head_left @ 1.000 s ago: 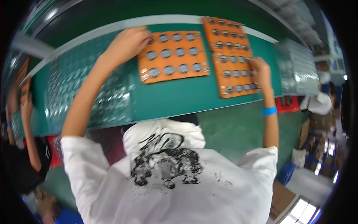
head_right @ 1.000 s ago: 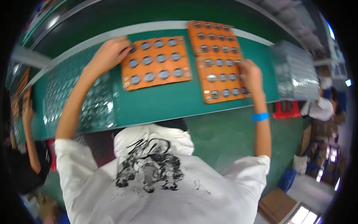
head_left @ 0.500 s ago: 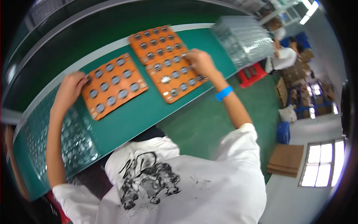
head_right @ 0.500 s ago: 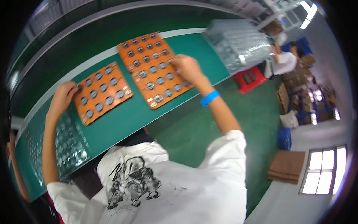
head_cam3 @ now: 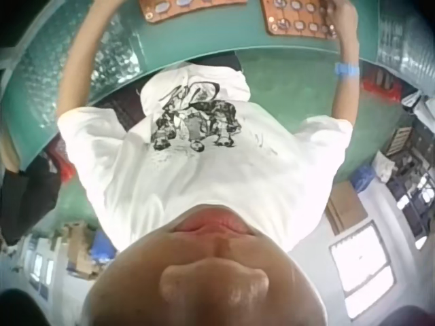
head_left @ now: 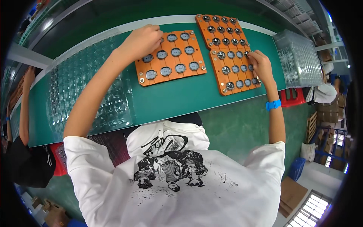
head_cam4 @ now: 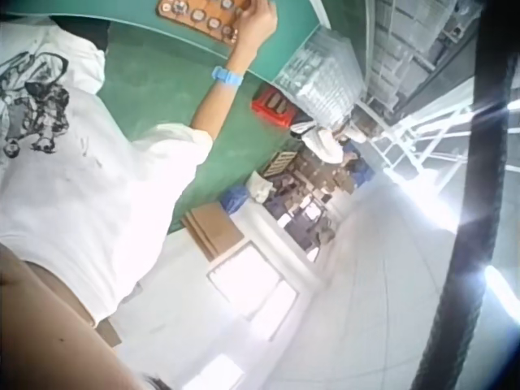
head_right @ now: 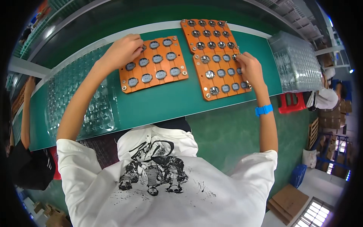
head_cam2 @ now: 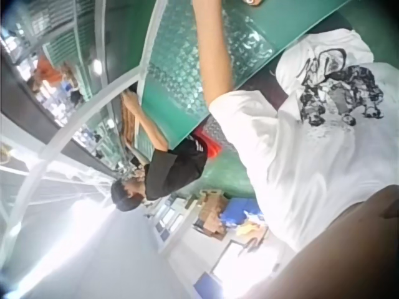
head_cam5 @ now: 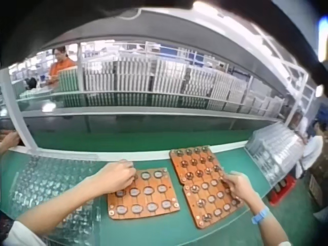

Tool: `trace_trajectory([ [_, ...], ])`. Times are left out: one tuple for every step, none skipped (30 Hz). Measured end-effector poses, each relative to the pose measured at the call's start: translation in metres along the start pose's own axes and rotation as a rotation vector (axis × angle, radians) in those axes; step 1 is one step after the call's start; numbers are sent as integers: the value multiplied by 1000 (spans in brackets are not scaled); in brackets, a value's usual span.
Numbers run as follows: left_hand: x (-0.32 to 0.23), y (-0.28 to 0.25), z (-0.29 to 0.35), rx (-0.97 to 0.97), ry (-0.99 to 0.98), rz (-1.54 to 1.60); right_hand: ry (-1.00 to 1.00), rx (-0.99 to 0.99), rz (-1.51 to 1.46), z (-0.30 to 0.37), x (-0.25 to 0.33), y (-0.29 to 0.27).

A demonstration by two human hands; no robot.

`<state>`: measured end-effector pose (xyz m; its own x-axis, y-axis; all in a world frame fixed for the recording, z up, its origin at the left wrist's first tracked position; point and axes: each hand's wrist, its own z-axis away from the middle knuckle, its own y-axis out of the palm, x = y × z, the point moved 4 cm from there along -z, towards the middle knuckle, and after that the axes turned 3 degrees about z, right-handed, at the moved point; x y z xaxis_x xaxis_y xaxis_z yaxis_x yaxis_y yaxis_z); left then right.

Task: The worker is sorting and placing small electronic components into specialized trays at a manual assembly station.

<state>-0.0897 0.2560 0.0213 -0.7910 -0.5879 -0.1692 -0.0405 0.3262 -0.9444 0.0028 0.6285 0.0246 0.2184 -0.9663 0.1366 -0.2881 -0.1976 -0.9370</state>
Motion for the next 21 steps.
trace_trajectory([
  [1,1,-2,0,11,14,-7,2,26,1,0,-2],
  [6,4,-2,20,21,-5,5,9,38,-1,1,-2],
  [8,4,0,37,21,-26,14,16,-15,-6,6,-2],
  [4,0,-2,50,-22,-11,33,19,-61,-8,5,-4],
  [-2,3,-2,46,-10,5,43,24,-45,-7,2,-6],
  [-3,2,-1,24,-54,3,53,36,-75,-7,1,-6],
  [-2,3,0,3,-100,1,62,47,-106,-6,-2,-6],
  [-1,8,0,-29,-108,-10,-8,30,-97,-5,-4,-5],
  [0,6,1,-29,-112,-11,-12,31,-98,-5,-3,-5],
  [2,5,3,-22,-102,-11,-23,26,-45,-7,-1,-4],
  [5,3,5,-15,-95,-13,-38,21,6,-8,2,-2],
  [7,0,11,-14,-121,-22,-61,25,-8,-13,5,0],
  [5,-8,17,-147,-42,26,-70,38,17,-12,6,1],
  [3,-17,24,-277,34,69,-81,51,37,-11,5,2],
  [3,-27,34,-299,38,88,-69,102,44,-11,1,2],
  [3,-39,42,-314,38,102,0,115,13,-11,10,-2],
  [3,-51,52,-313,3,109,-3,111,6,-9,15,-4],
  [4,-66,64,-255,-48,127,18,73,-2,-2,3,-2],
  [9,-78,80,-203,-100,151,21,-21,-42,4,-1,-4],
  [22,-87,101,-184,-140,116,-10,-90,-25,6,-3,-7],
  [35,-96,125,-178,-176,70,75,-116,-35,8,-8,-5],
])
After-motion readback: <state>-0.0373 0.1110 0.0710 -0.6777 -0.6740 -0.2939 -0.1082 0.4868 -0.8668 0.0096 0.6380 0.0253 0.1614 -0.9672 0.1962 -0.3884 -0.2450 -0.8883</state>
